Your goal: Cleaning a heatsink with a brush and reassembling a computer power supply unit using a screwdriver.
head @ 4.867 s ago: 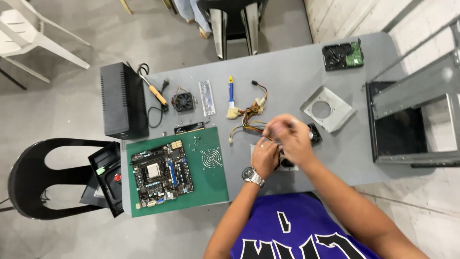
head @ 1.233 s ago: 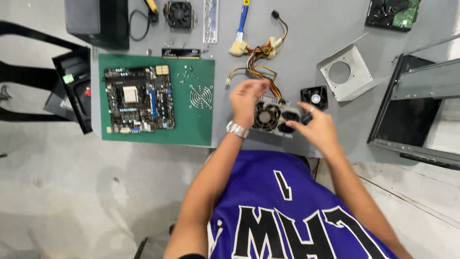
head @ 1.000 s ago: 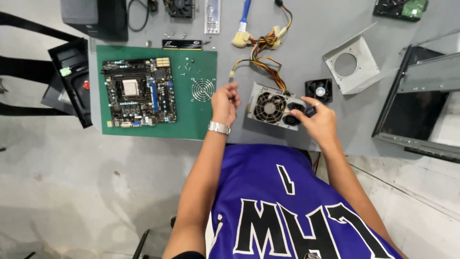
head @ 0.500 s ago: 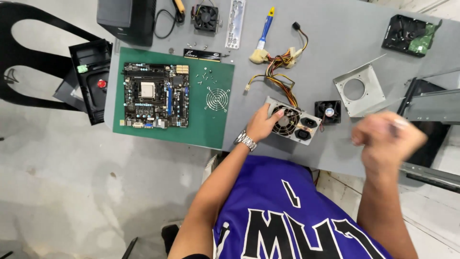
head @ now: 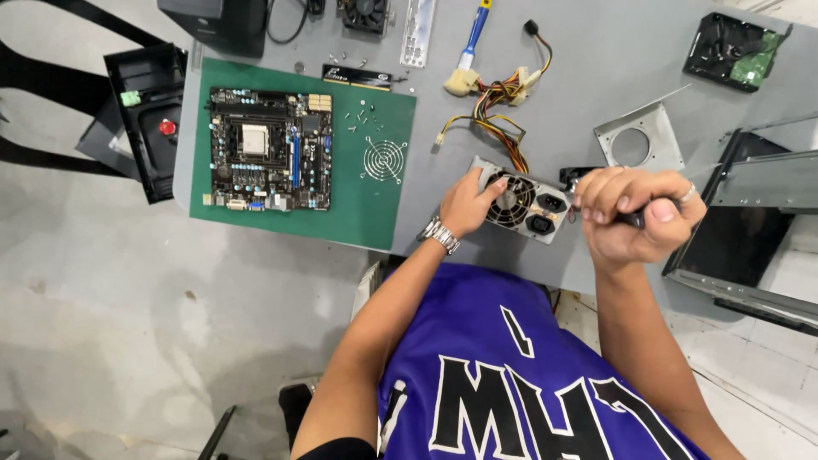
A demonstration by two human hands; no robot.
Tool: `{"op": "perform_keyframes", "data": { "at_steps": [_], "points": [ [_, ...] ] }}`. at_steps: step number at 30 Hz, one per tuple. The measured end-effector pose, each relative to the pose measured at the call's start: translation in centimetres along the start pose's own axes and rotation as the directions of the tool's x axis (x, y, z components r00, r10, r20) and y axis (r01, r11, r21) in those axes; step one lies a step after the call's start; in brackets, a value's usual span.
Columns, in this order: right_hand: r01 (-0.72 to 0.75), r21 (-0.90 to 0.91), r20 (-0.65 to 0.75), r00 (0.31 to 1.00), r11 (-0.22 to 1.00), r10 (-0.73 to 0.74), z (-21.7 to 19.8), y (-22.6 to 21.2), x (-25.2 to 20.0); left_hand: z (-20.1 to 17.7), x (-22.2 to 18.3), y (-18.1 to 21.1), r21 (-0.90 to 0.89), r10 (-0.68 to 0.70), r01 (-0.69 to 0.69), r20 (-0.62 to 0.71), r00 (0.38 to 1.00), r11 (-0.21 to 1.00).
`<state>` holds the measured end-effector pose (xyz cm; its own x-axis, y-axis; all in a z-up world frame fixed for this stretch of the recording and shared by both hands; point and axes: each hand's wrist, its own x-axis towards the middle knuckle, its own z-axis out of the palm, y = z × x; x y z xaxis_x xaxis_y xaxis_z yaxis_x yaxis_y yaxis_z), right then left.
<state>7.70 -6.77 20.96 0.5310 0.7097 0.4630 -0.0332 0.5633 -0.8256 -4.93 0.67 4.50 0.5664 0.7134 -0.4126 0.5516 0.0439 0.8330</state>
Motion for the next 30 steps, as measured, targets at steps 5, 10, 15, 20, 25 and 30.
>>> {"op": "perform_keyframes", "data": {
  "at_steps": [5,10,15,20,25,30],
  "points": [
    [-0.044,0.037,0.022,0.999,0.998,0.043,-0.4,1.2,0.0,0.3,0.3,-0.3,0.038,0.016,-0.016,0.004,1.0,0.999],
    [-0.064,0.001,0.03,0.998,0.998,0.064,-0.2,1.1,0.1,-0.1,0.0,0.2,0.035,-0.008,0.007,0.014,1.0,0.999],
    [0.0,-0.085,-0.065,0.998,0.996,-0.005,1.1,1.2,0.8,0.4,0.2,-0.2,0.04,-0.004,0.004,-0.001,1.0,0.999],
    [0.035,-0.066,0.243,0.97,0.997,-0.018,1.1,2.9,0.9,-1.2,-1.0,1.0,-0.072,0.059,-0.06,-0.017,0.998,0.996],
    [0.003,-0.216,0.408,0.909,0.976,0.088,4.7,2.2,2.4,0.3,0.0,-0.4,0.211,0.38,-0.333,-0.246,0.892,0.919],
    [-0.005,-0.151,0.399,0.914,0.989,0.066,4.9,3.4,3.1,3.1,2.5,-1.4,0.552,0.649,-0.37,-0.49,0.581,0.748]
  ]
}}
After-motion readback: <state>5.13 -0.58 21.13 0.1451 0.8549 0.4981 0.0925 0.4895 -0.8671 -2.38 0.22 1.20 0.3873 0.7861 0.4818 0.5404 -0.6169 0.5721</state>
